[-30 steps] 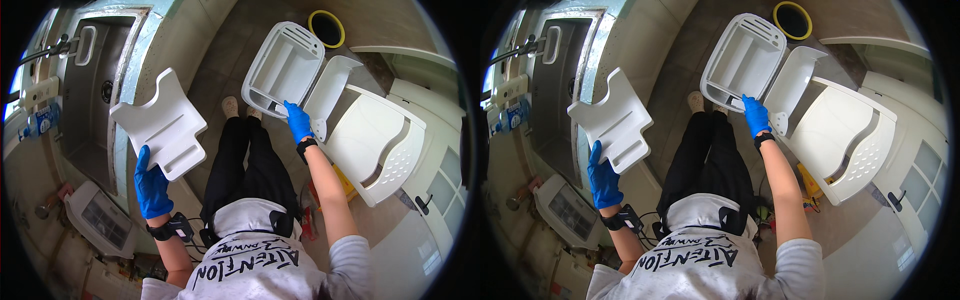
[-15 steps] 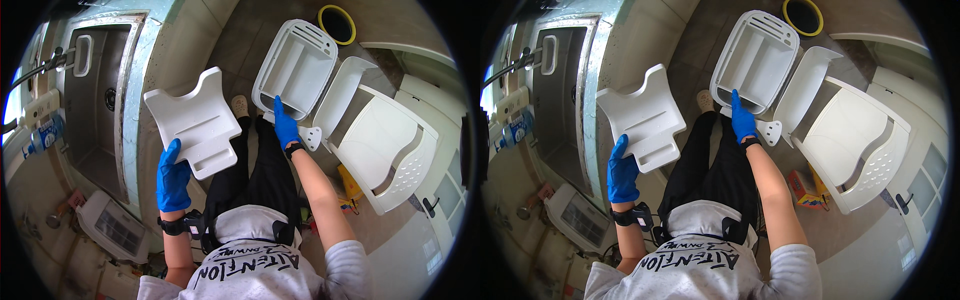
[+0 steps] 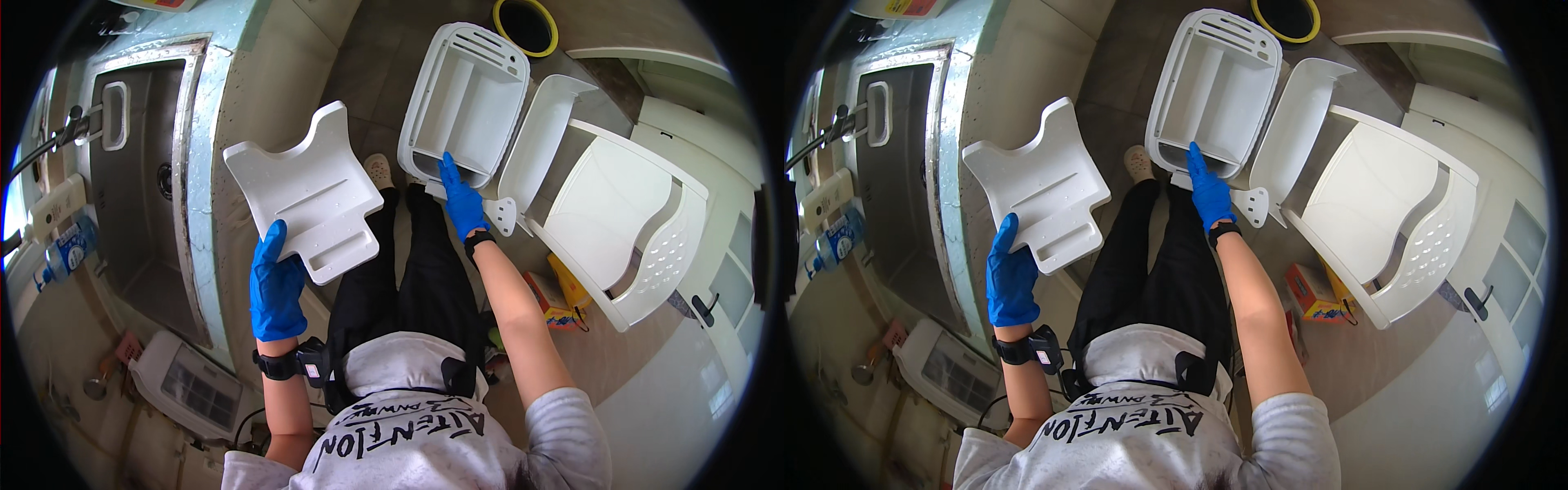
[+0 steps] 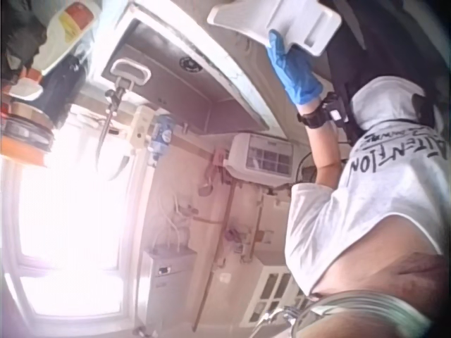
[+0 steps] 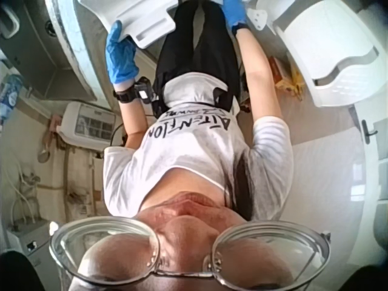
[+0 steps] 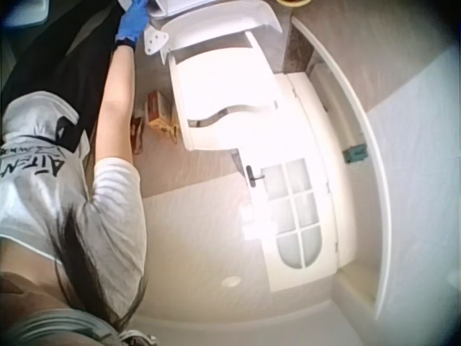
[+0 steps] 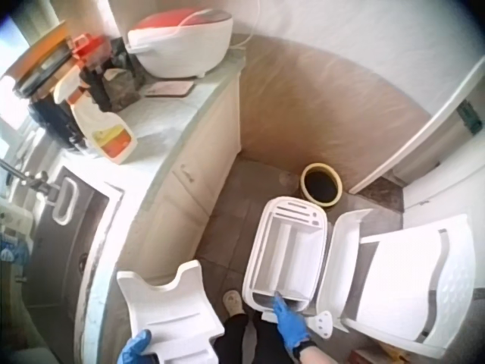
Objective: The person removes white plastic dividers, trays, and a side panel from a bin and fits them into a large white plastic housing on a kitchen counter, eventually clipping a top frame onto the assembly.
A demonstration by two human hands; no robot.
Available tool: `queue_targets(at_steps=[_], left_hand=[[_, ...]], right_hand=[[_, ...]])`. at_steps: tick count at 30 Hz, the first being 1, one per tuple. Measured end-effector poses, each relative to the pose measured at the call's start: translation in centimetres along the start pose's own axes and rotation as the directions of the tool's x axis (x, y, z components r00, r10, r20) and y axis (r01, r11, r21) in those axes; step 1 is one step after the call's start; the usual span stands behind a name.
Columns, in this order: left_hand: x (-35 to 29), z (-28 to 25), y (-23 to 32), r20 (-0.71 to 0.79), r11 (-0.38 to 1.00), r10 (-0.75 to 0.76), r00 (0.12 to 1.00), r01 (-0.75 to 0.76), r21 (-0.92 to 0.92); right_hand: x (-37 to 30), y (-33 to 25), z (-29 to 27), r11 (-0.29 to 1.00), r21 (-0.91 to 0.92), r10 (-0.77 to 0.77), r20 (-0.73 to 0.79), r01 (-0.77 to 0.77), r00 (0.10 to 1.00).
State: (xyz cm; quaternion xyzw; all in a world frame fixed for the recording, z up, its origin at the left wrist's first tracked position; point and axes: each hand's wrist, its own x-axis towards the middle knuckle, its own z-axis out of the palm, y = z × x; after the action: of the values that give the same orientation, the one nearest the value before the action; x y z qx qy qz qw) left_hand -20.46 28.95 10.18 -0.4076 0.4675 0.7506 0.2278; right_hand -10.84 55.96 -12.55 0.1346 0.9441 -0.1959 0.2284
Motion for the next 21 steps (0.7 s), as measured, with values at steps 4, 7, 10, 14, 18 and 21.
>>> queue_targets(at_steps=[4,7,10,14,18,21], left_hand=[[1.8,0.0,-1.4,0.049,1.000,0.008,0.999,-0.008,0.003],[3.6,0.5,-2.2,0.115,0.995,0.020,0.993,-0.031,0.096],[5.0,0.2,-3.5,0.145,0.996,-0.057,0.988,0.047,0.072],[5.8,0.6,-4.6,0.202,0.993,-0.115,0.973,0.119,-0.004],[7.3,-0.2,-6.2,0.174,0.973,-0.186,0.967,0.206,-0.103],[8.8,0.3,-7.0,0.179,0.960,-0.222,0.958,0.248,-0.132]], right_hand=[[-0.3,0.3,-1.1,0.995,-0.001,-0.102,-0.058,0.103,0.993],[-1.0,-0.4,-2.9,0.990,0.056,-0.122,-0.119,0.130,0.985],[-1.4,-0.4,-4.3,0.976,0.147,-0.127,-0.219,0.161,0.967],[0.0,0.9,-6.6,0.885,0.457,0.252,-0.318,-0.085,0.914],[1.1,4.0,-6.8,0.859,0.407,0.420,-0.214,-0.310,0.882],[0.6,5.3,-5.2,0.831,0.389,0.442,-0.028,-0.398,0.896]])
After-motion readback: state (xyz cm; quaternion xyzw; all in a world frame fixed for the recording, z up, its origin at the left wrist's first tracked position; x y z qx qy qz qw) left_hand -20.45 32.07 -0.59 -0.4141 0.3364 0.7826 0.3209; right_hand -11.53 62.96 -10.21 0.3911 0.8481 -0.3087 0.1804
